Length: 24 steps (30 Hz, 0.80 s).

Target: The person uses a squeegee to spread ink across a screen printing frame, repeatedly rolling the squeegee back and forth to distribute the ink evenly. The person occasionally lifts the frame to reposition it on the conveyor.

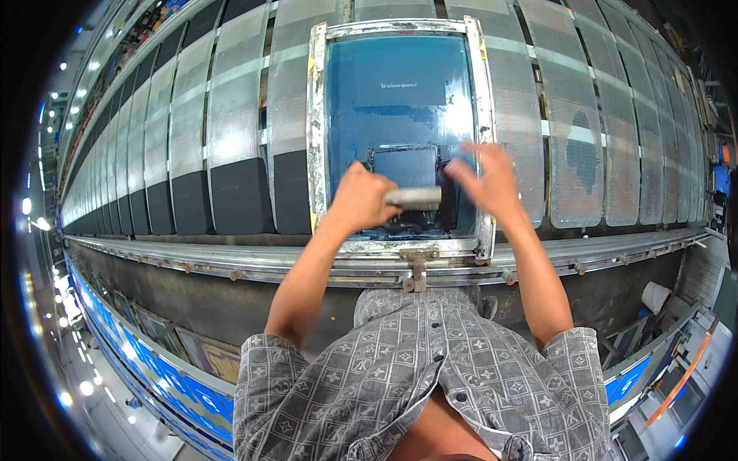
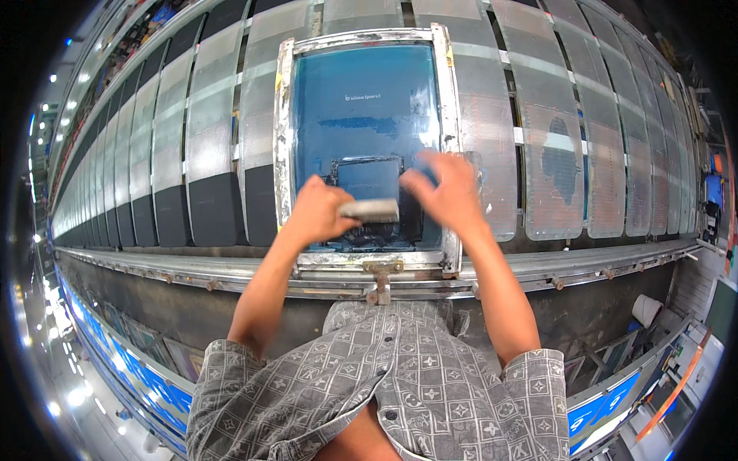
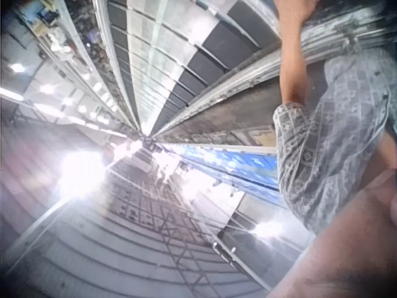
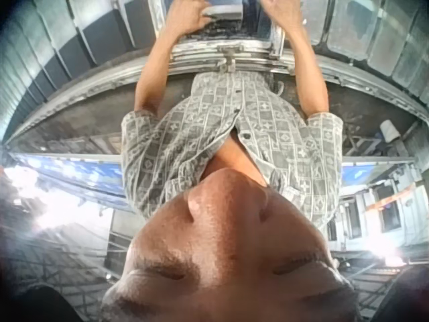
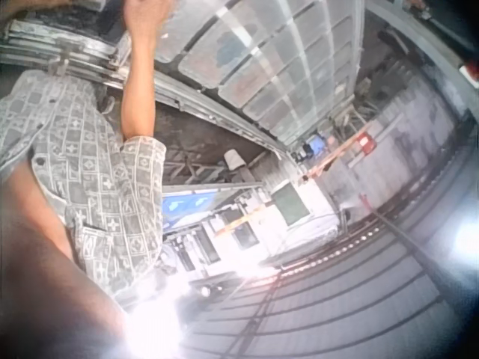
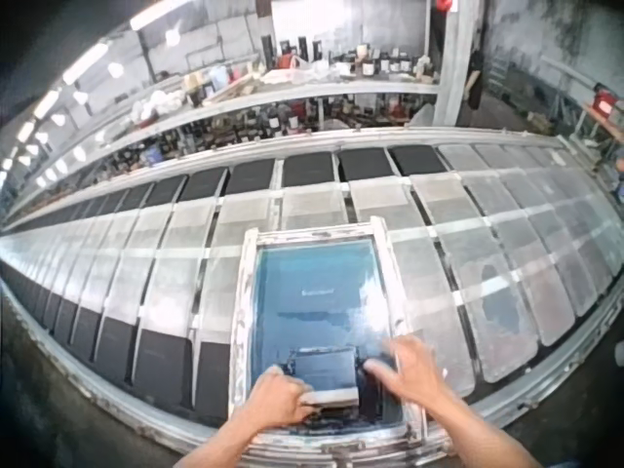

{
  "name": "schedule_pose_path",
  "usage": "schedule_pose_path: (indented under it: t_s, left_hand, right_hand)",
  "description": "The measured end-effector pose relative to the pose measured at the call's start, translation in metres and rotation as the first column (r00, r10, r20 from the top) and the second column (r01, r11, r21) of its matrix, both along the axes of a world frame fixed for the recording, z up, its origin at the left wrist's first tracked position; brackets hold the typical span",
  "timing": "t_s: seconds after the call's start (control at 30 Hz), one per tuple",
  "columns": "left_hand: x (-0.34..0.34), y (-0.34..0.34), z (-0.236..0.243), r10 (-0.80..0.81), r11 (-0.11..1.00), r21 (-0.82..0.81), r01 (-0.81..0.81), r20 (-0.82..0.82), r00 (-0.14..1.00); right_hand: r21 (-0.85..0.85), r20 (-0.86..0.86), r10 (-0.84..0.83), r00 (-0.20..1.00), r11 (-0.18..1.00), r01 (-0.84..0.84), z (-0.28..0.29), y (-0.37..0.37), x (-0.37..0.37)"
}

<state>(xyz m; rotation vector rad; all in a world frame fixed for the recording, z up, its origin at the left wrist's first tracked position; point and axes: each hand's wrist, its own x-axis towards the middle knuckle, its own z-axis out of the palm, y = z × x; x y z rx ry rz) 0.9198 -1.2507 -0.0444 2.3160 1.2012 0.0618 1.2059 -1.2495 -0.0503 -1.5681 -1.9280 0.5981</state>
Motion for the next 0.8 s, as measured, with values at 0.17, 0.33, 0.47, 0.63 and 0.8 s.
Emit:
schedule_pose_path:
  t_s: [0.17, 0.33, 0.47, 0.63, 0.8]
  left_hand:
    - [0.001, 0.070, -0.002, 0.069, 0.978, 0.196, -0.066, -0.009, 0.998]
    - [0.011, 0.026, -0.024, 0.182, 0.949, 0.224, -0.222, 0.185, 0.966]
    - [0.001, -0.110, -0.032, 0.177, 0.840, 0.447, -0.308, 0.311, 0.934]
    - [-0.070, -0.117, -0.007, 0.183, 0.861, 0.446, -0.245, 0.177, 0.967]
    - [-0.185, -0.095, 0.001, 0.225, 0.906, 0.353, -0.233, 0.065, 0.972]
  right_hand:
    - [-0.100, -0.015, -0.532, 0.847, 0.844, 0.528, -0.067, 0.033, 0.050]
    - [-0.262, -0.134, -0.527, 0.839, 0.836, 0.483, -0.085, 0.034, 0.064]
    - [-0.133, -0.141, -0.465, 0.874, 0.884, 0.449, -0.020, 0.035, 0.040]
    - [-0.201, -0.357, -0.474, 0.805, 0.880, 0.430, -0.054, 0.030, -0.031]
    - [-0.235, -0.375, -0.489, 0.787, 0.872, 0.430, -0.077, 0.021, -0.146]
